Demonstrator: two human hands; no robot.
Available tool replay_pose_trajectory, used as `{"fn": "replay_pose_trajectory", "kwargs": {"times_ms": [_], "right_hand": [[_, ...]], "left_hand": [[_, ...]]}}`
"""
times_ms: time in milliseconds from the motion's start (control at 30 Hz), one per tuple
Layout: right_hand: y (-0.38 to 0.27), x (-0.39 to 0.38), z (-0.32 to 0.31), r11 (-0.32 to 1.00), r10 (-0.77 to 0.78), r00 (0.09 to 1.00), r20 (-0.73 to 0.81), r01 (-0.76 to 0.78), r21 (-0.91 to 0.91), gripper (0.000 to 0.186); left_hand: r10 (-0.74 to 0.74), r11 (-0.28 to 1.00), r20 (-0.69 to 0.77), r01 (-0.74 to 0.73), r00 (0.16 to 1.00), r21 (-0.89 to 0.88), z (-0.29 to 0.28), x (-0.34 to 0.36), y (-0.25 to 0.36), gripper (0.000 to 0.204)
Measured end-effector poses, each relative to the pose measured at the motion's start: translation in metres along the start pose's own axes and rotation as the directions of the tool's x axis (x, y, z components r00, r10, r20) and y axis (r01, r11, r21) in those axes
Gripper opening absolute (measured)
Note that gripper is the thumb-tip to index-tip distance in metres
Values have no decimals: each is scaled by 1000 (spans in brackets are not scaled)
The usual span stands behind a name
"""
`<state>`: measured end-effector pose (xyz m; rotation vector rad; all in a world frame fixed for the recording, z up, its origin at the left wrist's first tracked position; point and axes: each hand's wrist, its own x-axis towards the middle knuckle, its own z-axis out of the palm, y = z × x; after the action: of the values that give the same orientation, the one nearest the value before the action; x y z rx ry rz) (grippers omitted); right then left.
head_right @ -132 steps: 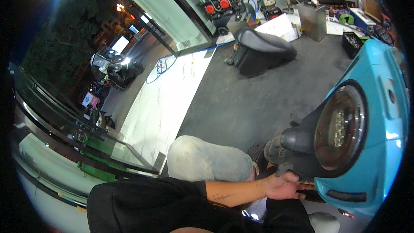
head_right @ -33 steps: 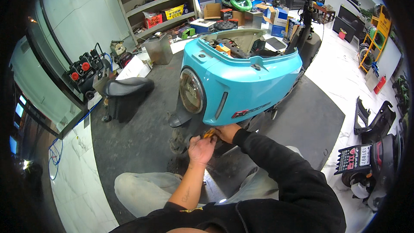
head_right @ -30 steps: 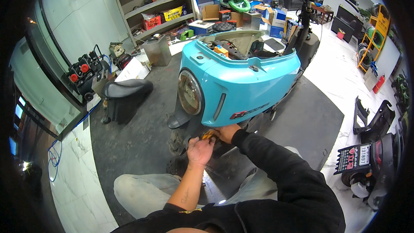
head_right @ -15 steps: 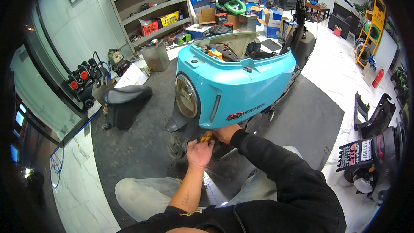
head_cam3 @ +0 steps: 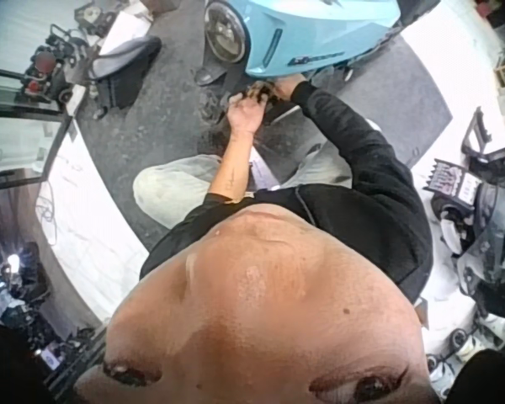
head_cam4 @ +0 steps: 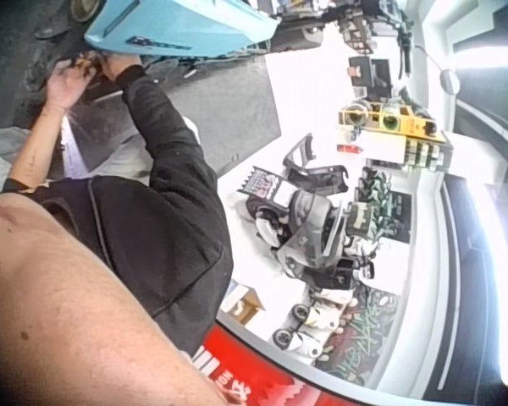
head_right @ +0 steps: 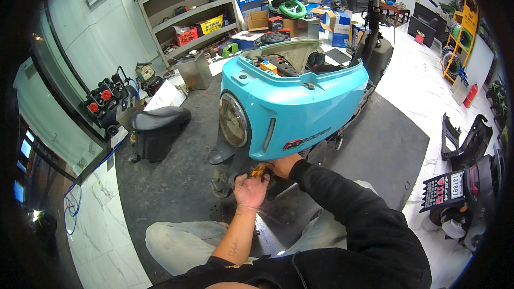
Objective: The person kneels in front of a light blue scooter and uses a yellow-handled screwdriver to adjust or remove fasteners near the front fairing and headlight. The person repeatedly repositions the tool and hands while working on the same area.
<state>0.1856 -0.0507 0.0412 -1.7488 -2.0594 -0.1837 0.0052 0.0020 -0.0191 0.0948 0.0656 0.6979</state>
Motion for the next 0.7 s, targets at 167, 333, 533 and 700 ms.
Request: {"fn": "replay_pose_trajectory", "kwargs": {"times_ms": [167, 333, 533, 700], "right_hand": [[1, 0, 5, 997, 71, 996, 46, -73, 40, 23], [1, -3, 13, 999, 25, 999, 29, -26, 44, 22], [2, -7, 24, 981, 69, 993, 96, -85, 175, 20], [0, -8, 47, 846, 166, 946, 279, -282, 453, 18]], "left_hand": [[-8, 1000, -11, 8, 1000, -4, -4, 0, 0, 43], [2, 1000, -59, -2, 998, -7, -2, 0, 1, 43], [16, 1000, 32, -16, 999, 15, -3, -3, 1, 41], [29, 997, -35, -26, 999, 75, -17, 3, 2, 53]]}}
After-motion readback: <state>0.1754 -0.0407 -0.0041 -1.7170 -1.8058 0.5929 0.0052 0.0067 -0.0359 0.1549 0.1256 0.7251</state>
